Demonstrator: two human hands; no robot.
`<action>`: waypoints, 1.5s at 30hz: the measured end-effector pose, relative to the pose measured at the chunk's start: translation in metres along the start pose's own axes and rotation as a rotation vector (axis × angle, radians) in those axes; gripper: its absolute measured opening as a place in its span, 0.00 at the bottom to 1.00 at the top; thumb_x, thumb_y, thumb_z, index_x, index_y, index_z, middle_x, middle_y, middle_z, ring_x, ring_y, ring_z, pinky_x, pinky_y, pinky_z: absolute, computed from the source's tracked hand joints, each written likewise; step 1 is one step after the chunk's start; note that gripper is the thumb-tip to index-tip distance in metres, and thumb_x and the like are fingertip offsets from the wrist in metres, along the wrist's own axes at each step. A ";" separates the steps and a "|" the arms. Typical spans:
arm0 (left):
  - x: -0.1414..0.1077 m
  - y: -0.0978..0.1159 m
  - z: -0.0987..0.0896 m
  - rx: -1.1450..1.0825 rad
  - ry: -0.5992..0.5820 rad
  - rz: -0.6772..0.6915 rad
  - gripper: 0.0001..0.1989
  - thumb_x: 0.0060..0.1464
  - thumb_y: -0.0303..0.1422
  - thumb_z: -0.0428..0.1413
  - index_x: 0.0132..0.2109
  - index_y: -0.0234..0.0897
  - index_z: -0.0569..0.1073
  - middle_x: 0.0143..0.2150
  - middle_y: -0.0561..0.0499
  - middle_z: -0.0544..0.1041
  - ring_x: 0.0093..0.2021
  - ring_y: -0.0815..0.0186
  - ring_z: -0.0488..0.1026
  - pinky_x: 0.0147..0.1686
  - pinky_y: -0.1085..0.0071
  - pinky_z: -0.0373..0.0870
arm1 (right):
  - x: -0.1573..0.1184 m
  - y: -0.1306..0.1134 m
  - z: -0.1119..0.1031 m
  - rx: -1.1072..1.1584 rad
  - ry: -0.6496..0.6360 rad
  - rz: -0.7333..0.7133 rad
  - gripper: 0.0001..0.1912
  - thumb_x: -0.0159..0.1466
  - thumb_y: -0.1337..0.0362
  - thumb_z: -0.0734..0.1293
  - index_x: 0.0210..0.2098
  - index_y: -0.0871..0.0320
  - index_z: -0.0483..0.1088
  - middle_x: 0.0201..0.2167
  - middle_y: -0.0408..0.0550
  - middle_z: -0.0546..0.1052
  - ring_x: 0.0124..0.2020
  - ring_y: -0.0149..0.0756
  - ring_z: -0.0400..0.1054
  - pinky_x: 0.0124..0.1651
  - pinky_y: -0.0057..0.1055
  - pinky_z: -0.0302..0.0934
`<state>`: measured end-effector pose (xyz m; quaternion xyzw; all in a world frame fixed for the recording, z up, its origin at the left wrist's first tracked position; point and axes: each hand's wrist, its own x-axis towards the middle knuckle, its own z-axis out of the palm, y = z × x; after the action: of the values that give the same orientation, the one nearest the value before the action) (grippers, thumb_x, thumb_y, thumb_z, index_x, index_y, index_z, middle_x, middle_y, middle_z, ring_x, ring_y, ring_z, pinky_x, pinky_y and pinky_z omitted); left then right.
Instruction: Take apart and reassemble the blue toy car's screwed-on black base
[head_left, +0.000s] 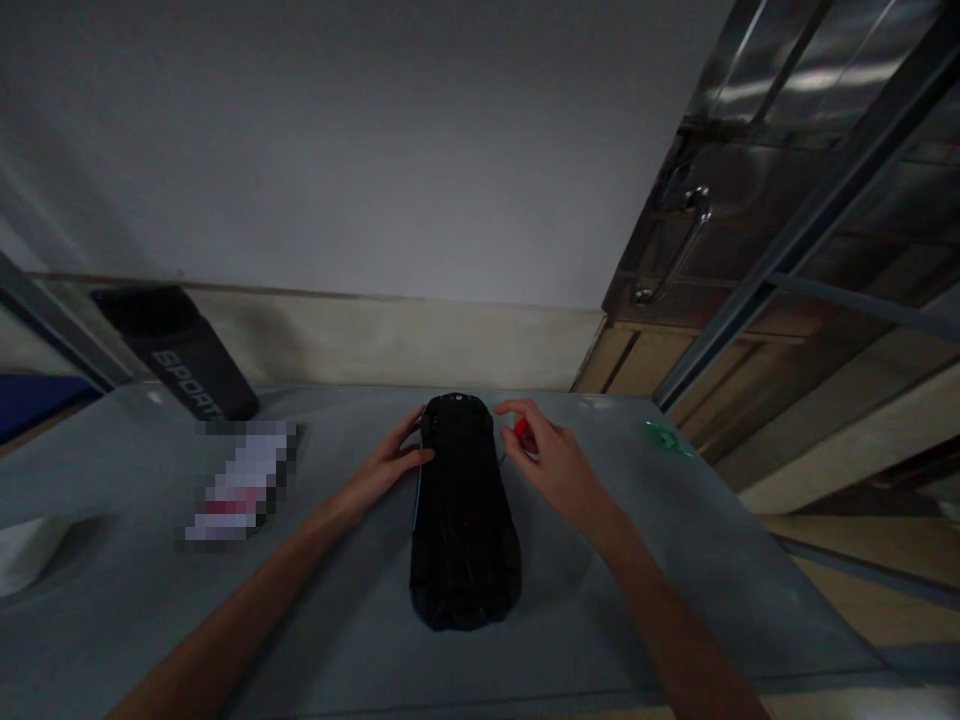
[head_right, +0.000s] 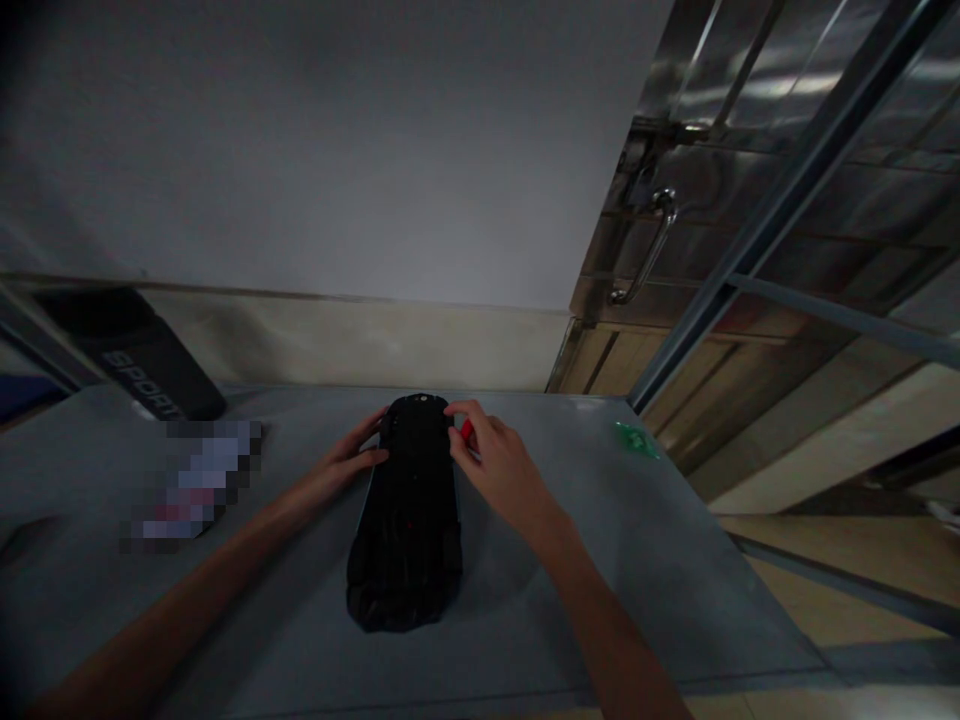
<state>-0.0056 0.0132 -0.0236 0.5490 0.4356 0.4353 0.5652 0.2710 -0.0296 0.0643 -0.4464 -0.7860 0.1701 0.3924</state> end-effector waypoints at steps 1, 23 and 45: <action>0.000 0.000 0.000 -0.005 -0.002 0.000 0.49 0.52 0.46 0.71 0.78 0.51 0.64 0.82 0.47 0.62 0.78 0.37 0.63 0.76 0.46 0.62 | 0.000 0.000 0.000 0.003 -0.002 -0.007 0.15 0.74 0.62 0.61 0.56 0.53 0.73 0.31 0.42 0.74 0.30 0.36 0.71 0.36 0.31 0.64; 0.000 0.000 -0.002 0.027 -0.028 0.013 0.47 0.54 0.46 0.69 0.78 0.55 0.64 0.82 0.49 0.61 0.79 0.40 0.62 0.78 0.46 0.59 | 0.001 0.000 0.001 -0.049 0.025 0.006 0.10 0.74 0.61 0.62 0.49 0.51 0.75 0.26 0.39 0.73 0.26 0.35 0.69 0.34 0.31 0.62; -0.001 0.001 -0.002 0.013 -0.030 0.000 0.48 0.55 0.44 0.69 0.79 0.51 0.61 0.83 0.47 0.60 0.78 0.41 0.63 0.78 0.45 0.59 | 0.000 0.001 -0.001 -0.079 0.033 -0.033 0.12 0.70 0.67 0.62 0.50 0.51 0.72 0.31 0.42 0.76 0.31 0.37 0.72 0.35 0.31 0.66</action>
<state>-0.0076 0.0125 -0.0222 0.5592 0.4298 0.4241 0.5681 0.2719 -0.0296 0.0643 -0.4513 -0.7927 0.1253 0.3901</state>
